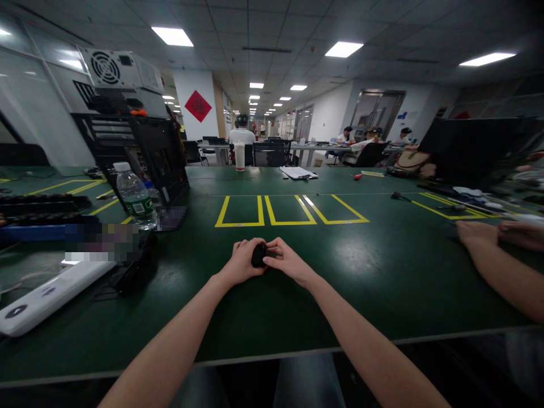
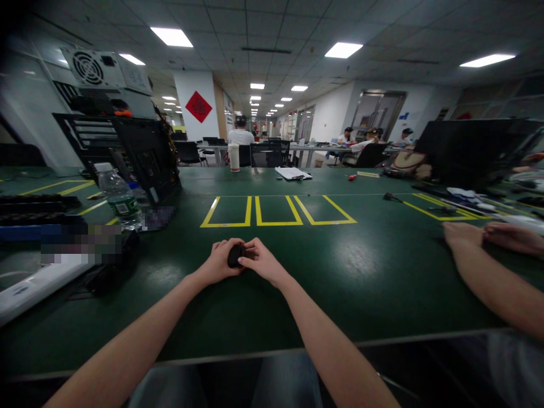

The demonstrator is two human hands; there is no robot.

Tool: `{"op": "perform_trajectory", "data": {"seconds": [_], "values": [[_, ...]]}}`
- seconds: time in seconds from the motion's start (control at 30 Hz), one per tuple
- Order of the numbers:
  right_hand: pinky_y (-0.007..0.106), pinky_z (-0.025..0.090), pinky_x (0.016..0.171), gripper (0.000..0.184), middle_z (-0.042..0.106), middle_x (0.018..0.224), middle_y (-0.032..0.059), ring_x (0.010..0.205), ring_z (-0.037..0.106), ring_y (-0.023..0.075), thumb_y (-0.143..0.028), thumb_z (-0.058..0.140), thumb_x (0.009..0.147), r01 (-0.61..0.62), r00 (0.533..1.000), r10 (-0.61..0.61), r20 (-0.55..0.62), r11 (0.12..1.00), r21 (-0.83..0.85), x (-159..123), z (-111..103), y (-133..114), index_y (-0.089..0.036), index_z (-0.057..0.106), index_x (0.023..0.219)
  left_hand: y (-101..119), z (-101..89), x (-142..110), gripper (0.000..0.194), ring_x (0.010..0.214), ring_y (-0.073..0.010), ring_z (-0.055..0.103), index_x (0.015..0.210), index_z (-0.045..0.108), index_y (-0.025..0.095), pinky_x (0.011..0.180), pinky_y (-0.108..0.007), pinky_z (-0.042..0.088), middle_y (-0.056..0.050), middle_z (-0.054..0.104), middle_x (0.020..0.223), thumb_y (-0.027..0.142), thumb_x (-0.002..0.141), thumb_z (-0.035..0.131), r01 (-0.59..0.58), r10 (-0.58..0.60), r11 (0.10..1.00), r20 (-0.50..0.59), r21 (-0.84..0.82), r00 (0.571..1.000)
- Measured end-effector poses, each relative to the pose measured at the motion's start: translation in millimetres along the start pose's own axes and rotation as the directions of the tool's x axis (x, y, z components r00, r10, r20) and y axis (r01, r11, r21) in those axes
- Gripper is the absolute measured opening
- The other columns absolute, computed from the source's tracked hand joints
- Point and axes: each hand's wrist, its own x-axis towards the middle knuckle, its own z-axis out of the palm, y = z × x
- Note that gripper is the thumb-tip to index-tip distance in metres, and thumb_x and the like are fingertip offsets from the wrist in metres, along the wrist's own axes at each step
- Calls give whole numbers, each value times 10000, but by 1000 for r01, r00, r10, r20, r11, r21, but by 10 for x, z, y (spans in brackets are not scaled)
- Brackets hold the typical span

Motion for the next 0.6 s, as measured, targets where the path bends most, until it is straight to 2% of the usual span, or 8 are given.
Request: {"op": "perform_trajectory", "data": {"seconds": [0.1, 0.23, 0.37, 0.47, 0.6], "values": [[371, 448, 756, 271, 541, 947, 25, 882, 532, 171, -391, 555, 698, -2, 999, 1, -53, 1000, -24, 29, 5, 33, -211, 465, 880, 22, -17, -3, 551, 924, -224, 469, 1078, 393, 258, 858, -386, 268, -8, 514, 1022, 269, 587, 642, 16, -16, 1000, 14, 0, 1000], [367, 441, 785, 314, 533, 985, 33, 916, 520, 177, -347, 590, 678, -36, 994, 35, -100, 999, -3, 60, 19, 34, -210, 468, 932, 26, -17, -6, 551, 930, -220, 469, 1085, 388, 257, 865, -385, 266, -10, 511, 1032, 262, 594, 639, 8, -8, 1000, 9, -9, 1000], [369, 424, 819, 299, 532, 1005, 54, 956, 505, 188, -317, 583, 693, -94, 993, 95, -65, 995, 14, 54, 16, 8, -193, 492, 949, 15, -4, -2, 566, 942, -222, 466, 1080, 393, 257, 877, -388, 258, -9, 512, 1035, 241, 577, 652, 19, -19, 1000, 2, -10, 1000], [368, 406, 841, 253, 535, 984, 30, 967, 504, 175, -271, 586, 693, -27, 1000, 27, -11, 999, 18, 43, 3, 14, -191, 485, 911, 22, -7, -1, 547, 939, -223, 467, 1068, 400, 260, 871, -385, 259, -5, 514, 1029, 240, 580, 647, 25, -25, 1000, 9, -10, 1000], [356, 409, 835, 295, 524, 978, 11, 961, 511, 165, -226, 624, 653, 49, 999, -50, 21, 998, 43, 32, -7, 36, -206, 454, 894, 34, -21, -2, 522, 910, -220, 470, 1059, 402, 255, 850, -375, 273, -4, 521, 993, 247, 591, 633, 10, -10, 1000, 9, 3, 1000]]}}
